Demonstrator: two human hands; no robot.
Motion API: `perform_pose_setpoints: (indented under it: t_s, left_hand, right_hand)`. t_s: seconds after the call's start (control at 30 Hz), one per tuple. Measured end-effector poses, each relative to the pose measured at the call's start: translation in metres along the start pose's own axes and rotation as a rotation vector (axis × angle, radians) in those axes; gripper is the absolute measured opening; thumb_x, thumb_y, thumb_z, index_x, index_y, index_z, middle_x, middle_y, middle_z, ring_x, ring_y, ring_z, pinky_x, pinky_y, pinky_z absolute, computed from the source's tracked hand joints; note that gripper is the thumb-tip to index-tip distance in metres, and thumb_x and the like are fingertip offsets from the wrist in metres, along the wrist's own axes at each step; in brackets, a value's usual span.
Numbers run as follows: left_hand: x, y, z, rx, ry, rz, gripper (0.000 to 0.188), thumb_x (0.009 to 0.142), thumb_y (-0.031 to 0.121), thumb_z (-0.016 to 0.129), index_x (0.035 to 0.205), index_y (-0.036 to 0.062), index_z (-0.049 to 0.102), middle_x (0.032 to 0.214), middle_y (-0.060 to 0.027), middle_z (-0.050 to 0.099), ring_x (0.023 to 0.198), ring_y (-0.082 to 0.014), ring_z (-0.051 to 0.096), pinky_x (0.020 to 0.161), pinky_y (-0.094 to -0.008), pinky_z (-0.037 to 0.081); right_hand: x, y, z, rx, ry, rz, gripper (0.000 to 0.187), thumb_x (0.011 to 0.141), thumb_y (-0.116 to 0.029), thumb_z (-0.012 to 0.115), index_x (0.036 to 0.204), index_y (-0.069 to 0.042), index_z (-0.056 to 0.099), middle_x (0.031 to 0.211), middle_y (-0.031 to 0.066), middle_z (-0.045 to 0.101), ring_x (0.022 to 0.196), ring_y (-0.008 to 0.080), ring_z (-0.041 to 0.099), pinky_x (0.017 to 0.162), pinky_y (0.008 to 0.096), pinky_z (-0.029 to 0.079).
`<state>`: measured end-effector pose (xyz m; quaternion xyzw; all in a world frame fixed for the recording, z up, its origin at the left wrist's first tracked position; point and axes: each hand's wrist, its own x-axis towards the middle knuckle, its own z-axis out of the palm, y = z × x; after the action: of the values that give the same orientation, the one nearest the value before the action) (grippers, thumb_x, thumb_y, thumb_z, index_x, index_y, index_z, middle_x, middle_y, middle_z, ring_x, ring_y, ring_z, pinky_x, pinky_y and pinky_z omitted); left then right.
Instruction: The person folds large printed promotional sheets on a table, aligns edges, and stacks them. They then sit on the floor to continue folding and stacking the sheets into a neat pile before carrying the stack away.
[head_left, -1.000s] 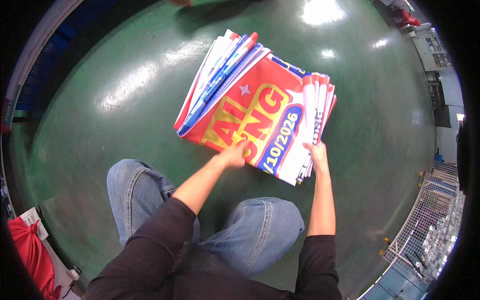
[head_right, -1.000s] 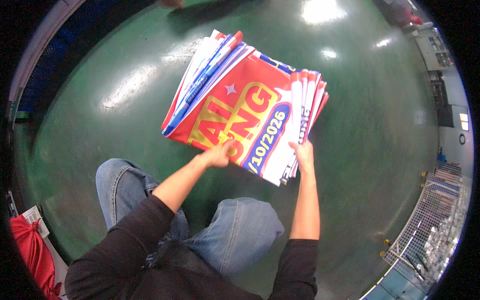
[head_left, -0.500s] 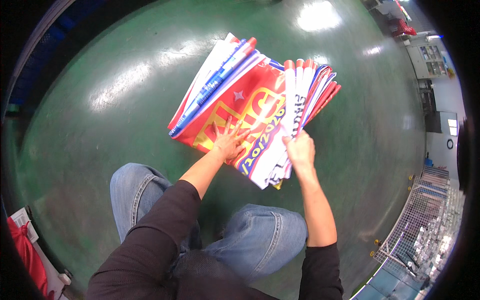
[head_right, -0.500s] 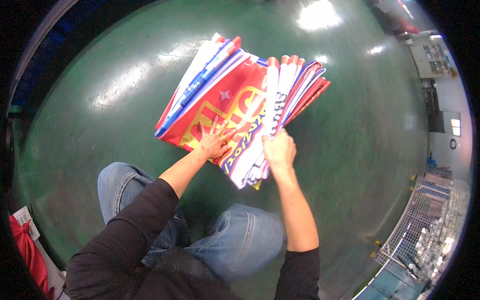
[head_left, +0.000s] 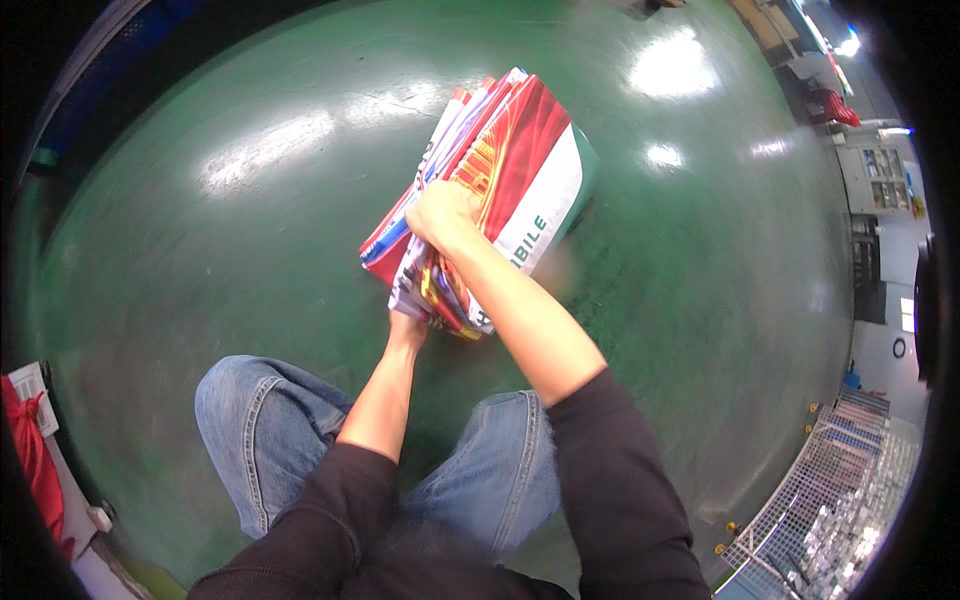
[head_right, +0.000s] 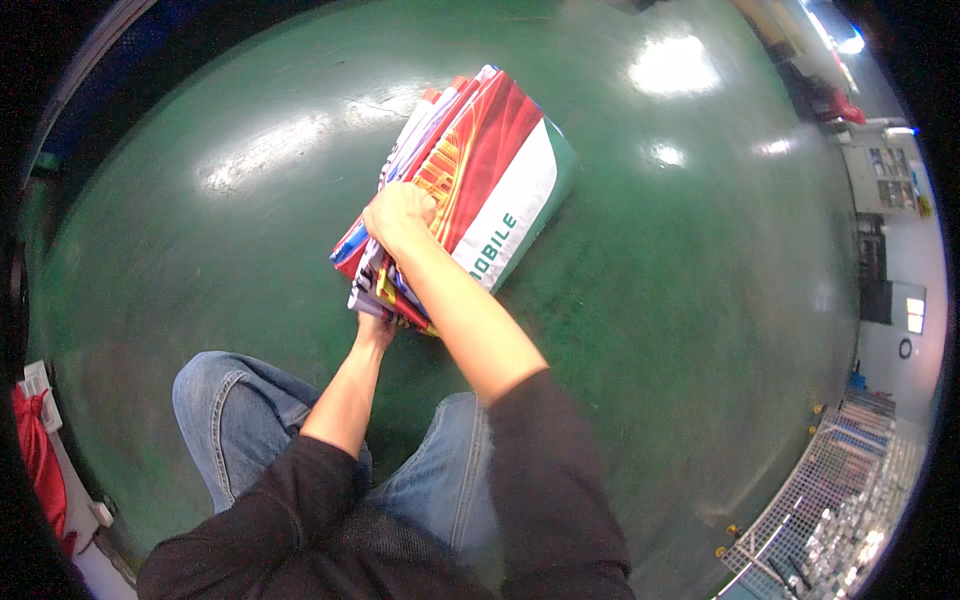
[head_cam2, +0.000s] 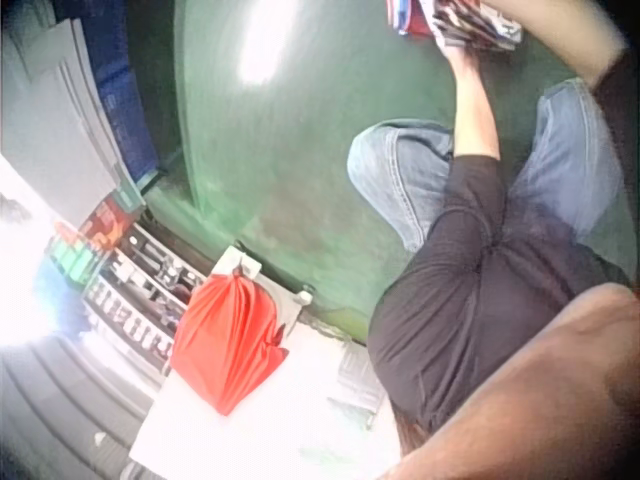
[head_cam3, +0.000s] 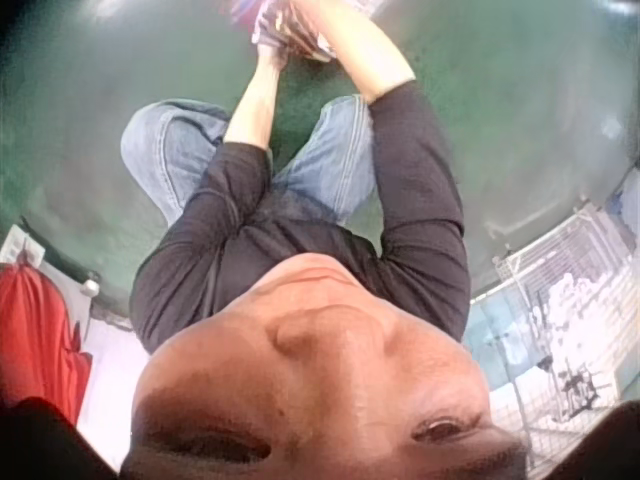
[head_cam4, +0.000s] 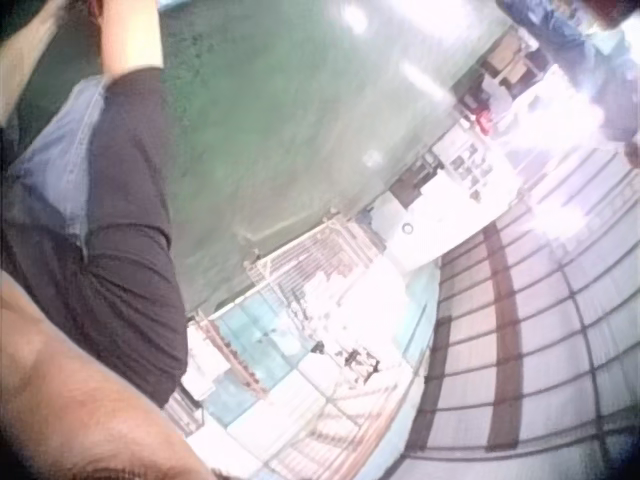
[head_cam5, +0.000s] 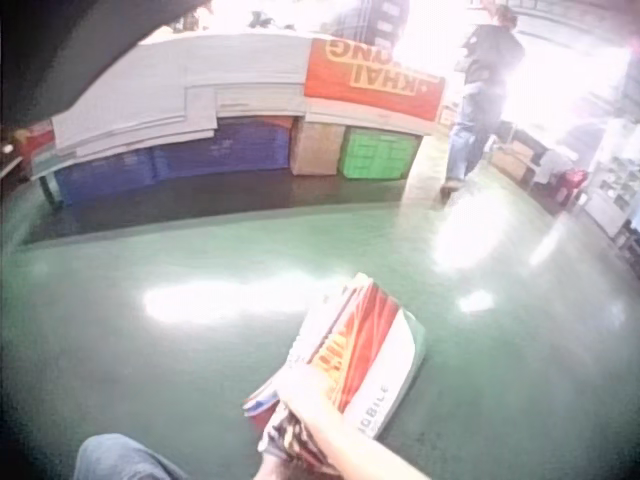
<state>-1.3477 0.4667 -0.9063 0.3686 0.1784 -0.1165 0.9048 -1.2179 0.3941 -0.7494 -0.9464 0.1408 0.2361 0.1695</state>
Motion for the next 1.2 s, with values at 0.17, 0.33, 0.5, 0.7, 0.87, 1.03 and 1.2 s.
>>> perform_pose_setpoints:
  t_s: [0.17, 0.33, 0.5, 0.7, 0.87, 1.03, 1.2]
  left_hand:
    - [-0.038, 0.021, 0.018, 0.022, 0.001, 0.053, 0.079, 0.086, 0.065, 0.043, 0.143, 0.0150, 0.021, 0.142, -0.0026, 0.032, 0.130, -0.0211, 0.031, 0.107, -0.0388, 0.022]
    - [-0.030, 0.011, 0.061, 0.673, 0.309, 0.306, 0.110, 0.075, 0.043, 0.072, 0.142, -0.0025, -0.003, 0.145, -0.0250, 0.012, 0.136, -0.0340, 0.014, 0.111, -0.0408, 0.015]
    - [0.022, 0.009, 0.047, 0.997, 0.733, 0.159, 0.111, 0.071, 0.043, 0.075, 0.140, -0.0039, 0.002, 0.141, -0.0282, 0.017, 0.133, -0.0402, 0.017, 0.109, -0.0501, 0.019]
    - [0.067, 0.016, 0.006, 1.089, 0.688, -0.276, 0.125, 0.065, 0.064, 0.069, 0.138, -0.0074, -0.003, 0.143, -0.0302, 0.013, 0.135, -0.0393, 0.015, 0.111, -0.0442, 0.017]
    - [0.082, 0.012, -0.017, 1.194, 0.686, -0.303, 0.127, 0.065, 0.069, 0.065, 0.139, -0.0065, -0.005, 0.140, -0.0317, 0.013, 0.133, -0.0427, 0.016, 0.108, -0.0496, 0.021]
    - [0.094, 0.036, -0.031, 1.212, 0.631, -0.287, 0.129, 0.060, 0.067, 0.070, 0.139, -0.0064, 0.000, 0.139, -0.0289, 0.017, 0.133, -0.0390, 0.021, 0.109, -0.0458, 0.023]
    - [0.111, 0.096, -0.035, 1.263, 0.517, -0.143, 0.116, 0.059, 0.058, 0.078, 0.137, -0.0014, 0.016, 0.137, -0.0242, 0.031, 0.129, -0.0310, 0.033, 0.105, -0.0440, 0.031]
  right_hand:
    - [0.047, -0.004, 0.012, 0.118, -0.050, 0.090, 0.040, 0.080, -0.034, 0.060, 0.092, 0.004, 0.067, 0.105, 0.0229, 0.063, 0.098, 0.0245, 0.064, 0.079, 0.0346, 0.052]
    - [0.067, 0.056, -0.002, 0.453, -0.343, 0.006, 0.053, 0.078, -0.044, 0.065, 0.090, 0.007, 0.065, 0.084, 0.0223, 0.067, 0.071, 0.0257, 0.069, 0.060, 0.0347, 0.056]
    - [0.100, 0.156, -0.045, 0.491, 0.050, -0.101, 0.034, 0.081, -0.036, 0.065, 0.096, -0.006, 0.068, 0.088, 0.0113, 0.069, 0.080, 0.0243, 0.067, 0.071, 0.0361, 0.054]
    - [0.168, 0.267, -0.076, 0.093, 0.405, 0.223, 0.092, 0.074, -0.057, 0.064, 0.143, -0.010, 0.025, 0.145, 0.0221, 0.025, 0.132, 0.0356, 0.031, 0.105, 0.0491, 0.031]
    - [0.209, 0.291, -0.065, 0.266, 0.091, 0.159, 0.105, 0.072, -0.071, 0.057, 0.145, -0.008, 0.016, 0.145, 0.0213, 0.027, 0.133, 0.0348, 0.030, 0.108, 0.0464, 0.027]
    - [0.189, 0.293, -0.065, 0.029, 0.152, 0.134, 0.108, 0.068, -0.083, 0.041, 0.137, -0.001, 0.034, 0.138, 0.0241, 0.037, 0.128, 0.0343, 0.038, 0.105, 0.0456, 0.032]
    - [0.065, 0.304, -0.036, 0.109, 0.003, 0.193, 0.102, 0.072, -0.079, 0.042, 0.121, 0.011, 0.050, 0.118, 0.0323, 0.053, 0.116, 0.0393, 0.050, 0.099, 0.0428, 0.039]
